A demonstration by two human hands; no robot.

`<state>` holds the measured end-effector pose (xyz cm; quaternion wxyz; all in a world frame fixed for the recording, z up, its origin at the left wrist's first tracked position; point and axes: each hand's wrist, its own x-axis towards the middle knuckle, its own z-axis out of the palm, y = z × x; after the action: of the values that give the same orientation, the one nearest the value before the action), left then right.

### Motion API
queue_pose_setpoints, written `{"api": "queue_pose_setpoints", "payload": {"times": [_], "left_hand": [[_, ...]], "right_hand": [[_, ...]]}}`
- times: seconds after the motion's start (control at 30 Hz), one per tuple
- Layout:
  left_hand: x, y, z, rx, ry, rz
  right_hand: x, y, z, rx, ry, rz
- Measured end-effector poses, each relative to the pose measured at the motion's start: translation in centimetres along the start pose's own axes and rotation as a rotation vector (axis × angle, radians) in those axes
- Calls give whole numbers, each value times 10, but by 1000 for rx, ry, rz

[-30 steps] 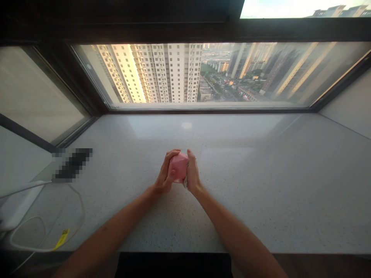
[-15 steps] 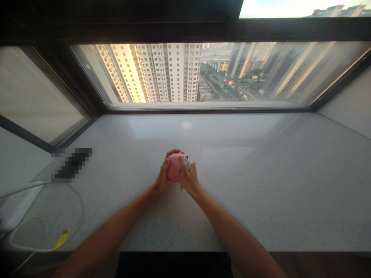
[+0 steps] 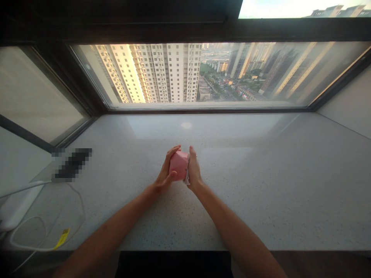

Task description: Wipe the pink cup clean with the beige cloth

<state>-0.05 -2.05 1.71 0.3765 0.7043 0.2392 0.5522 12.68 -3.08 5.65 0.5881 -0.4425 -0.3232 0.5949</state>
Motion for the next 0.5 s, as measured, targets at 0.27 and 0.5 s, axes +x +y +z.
{"api": "queue_pose_setpoints", "payload": {"times": [0.27, 0.5], "left_hand": [[-2, 3, 2, -155, 47, -114], [-3, -4, 0, -20, 48, 26]], "right_hand": [[-5, 3, -1, -95, 81, -190], [0, 5, 0, -38, 68, -121]]}}
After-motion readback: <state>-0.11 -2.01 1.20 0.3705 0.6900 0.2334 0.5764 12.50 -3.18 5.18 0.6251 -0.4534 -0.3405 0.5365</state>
